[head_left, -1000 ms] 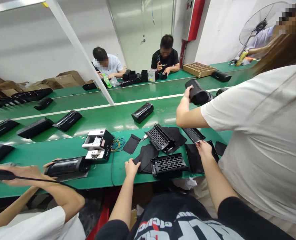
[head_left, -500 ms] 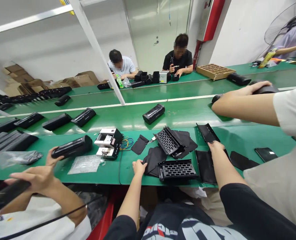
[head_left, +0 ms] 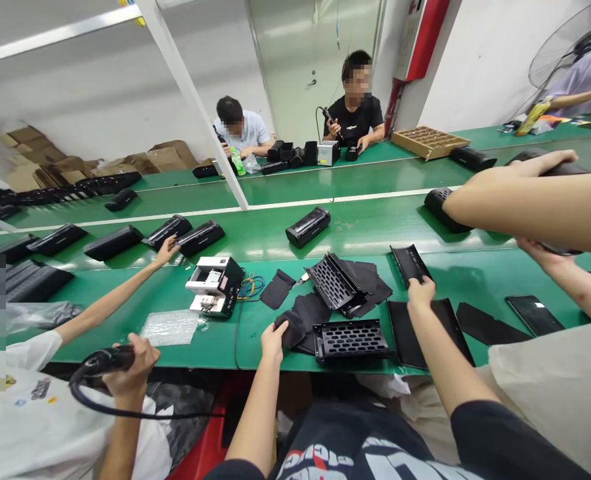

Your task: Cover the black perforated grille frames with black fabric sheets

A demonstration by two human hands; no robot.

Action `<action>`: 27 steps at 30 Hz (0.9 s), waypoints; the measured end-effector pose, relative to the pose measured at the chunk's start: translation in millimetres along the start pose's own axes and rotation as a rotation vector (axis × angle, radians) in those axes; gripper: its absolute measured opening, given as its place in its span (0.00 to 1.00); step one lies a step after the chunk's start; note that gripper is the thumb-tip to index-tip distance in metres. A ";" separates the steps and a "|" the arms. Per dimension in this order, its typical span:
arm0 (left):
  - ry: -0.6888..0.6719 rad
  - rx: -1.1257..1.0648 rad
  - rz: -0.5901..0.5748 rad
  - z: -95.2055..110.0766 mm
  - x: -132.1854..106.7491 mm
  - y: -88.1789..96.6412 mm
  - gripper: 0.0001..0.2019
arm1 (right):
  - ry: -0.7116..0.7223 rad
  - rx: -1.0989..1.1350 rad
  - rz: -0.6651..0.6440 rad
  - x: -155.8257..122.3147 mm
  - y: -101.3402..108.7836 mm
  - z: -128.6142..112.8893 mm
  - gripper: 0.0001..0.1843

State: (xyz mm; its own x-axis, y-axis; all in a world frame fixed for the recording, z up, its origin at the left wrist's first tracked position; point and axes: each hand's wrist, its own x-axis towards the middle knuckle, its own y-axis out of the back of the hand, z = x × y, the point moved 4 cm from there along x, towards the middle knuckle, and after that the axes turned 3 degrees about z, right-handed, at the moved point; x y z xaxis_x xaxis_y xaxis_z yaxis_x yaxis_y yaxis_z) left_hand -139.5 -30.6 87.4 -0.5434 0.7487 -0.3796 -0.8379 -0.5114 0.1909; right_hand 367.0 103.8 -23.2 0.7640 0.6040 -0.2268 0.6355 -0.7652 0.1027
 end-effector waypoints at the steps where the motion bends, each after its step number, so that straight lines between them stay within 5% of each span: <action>1: 0.026 -0.029 -0.044 -11.9 -8.9 -37.1 0.12 | 0.043 -0.005 -0.024 -21.1 -3.7 -4.0 0.20; 4: 0.068 -0.066 -0.120 -41.1 -24.9 -122.9 0.14 | 0.321 -0.053 -0.478 -104.4 -31.1 -20.5 0.15; 6: 0.095 -0.102 -0.165 -51.1 -28.9 -152.0 0.12 | 0.390 -0.144 -0.856 -163.6 -49.4 -22.2 0.12; 8: 0.127 -0.182 -0.226 -53.3 -32.5 -165.0 0.13 | 0.489 -0.202 -1.031 -206.2 -58.9 -22.7 0.13; 12: 0.151 -0.308 -0.304 -44.2 -44.4 -171.7 0.17 | 0.669 -0.283 -1.029 -234.0 -64.8 -23.1 0.09; 22: 0.140 -0.324 -0.393 -39.1 -59.5 -179.8 0.15 | 0.736 -0.390 -0.968 -222.2 -61.2 -26.1 0.06; 27: 0.074 -0.182 -0.343 -47.3 -48.4 -176.1 0.13 | 0.393 -0.210 -1.016 -213.7 -58.4 -17.1 0.10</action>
State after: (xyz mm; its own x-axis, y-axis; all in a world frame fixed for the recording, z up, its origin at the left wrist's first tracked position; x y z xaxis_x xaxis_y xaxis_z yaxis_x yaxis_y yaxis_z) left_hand 36.7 3.2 29.3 -0.2230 0.8598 -0.4593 -0.9437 -0.3086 -0.1194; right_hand 168.6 23.2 35.8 -0.1648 0.9861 0.0205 0.9642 0.1567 0.2139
